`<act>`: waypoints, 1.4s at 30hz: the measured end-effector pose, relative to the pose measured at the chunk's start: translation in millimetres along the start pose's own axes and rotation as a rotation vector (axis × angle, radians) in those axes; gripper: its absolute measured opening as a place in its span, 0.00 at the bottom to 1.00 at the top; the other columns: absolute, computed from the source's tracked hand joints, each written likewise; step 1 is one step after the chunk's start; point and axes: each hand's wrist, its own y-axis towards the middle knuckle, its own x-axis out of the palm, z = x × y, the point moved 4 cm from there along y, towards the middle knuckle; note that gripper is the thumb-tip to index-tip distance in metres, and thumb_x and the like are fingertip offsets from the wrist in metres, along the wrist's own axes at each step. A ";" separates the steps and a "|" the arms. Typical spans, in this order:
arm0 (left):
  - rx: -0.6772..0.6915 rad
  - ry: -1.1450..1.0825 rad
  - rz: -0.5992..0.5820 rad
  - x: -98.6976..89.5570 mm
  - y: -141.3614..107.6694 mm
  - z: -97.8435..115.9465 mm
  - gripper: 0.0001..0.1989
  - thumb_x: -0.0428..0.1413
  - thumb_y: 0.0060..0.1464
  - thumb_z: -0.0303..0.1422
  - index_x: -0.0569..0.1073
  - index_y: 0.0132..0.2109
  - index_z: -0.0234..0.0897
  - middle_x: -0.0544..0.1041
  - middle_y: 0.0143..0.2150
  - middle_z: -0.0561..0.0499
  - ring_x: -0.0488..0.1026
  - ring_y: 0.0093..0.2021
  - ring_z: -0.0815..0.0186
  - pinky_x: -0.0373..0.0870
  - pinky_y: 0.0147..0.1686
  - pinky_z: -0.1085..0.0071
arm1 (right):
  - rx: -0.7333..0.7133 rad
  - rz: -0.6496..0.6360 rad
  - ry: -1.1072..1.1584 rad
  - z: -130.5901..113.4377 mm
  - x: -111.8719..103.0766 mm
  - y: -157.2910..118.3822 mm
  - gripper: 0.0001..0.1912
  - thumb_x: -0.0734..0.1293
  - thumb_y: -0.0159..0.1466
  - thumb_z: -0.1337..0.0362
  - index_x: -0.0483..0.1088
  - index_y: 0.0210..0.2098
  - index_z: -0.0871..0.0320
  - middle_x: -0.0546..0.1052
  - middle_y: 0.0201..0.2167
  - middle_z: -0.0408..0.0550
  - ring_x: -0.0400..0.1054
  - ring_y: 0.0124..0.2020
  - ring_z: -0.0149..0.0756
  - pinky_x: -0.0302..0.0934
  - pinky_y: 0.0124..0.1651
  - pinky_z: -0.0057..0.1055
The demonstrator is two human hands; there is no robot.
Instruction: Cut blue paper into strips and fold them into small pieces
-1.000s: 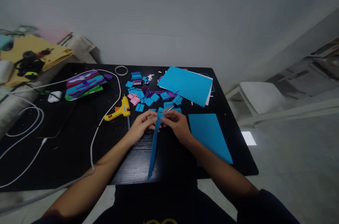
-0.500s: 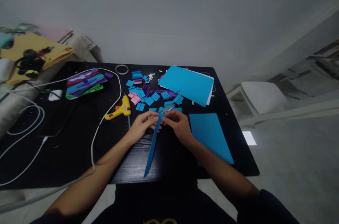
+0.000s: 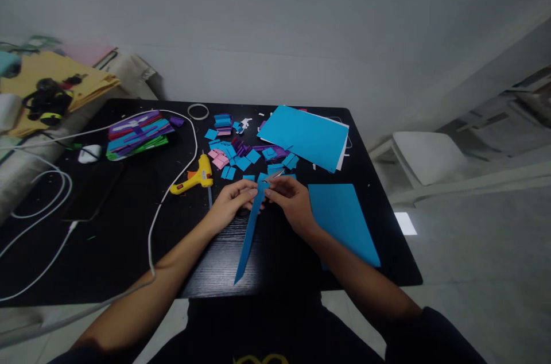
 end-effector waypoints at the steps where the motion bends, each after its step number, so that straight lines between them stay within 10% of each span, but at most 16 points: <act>1: 0.000 0.002 0.001 0.0 0.0 -0.1 0.19 0.65 0.57 0.46 0.79 0.44 0.33 0.84 0.38 0.46 0.83 0.34 0.61 0.80 0.37 0.68 | 0.000 0.002 -0.001 -0.7 0.0 -0.1 0.17 0.81 0.51 0.60 0.76 0.37 0.55 0.78 0.31 0.41 0.77 0.34 0.36 0.74 0.40 0.35; 42: -0.153 -0.138 0.061 5.0 -3.7 0.5 0.20 0.67 0.54 0.44 0.75 0.45 0.34 0.84 0.35 0.47 0.82 0.29 0.62 0.80 0.25 0.72 | 0.029 -0.186 0.025 -11.5 4.9 -3.5 0.16 0.80 0.55 0.59 0.80 0.42 0.52 0.82 0.35 0.43 0.78 0.35 0.36 0.75 0.43 0.37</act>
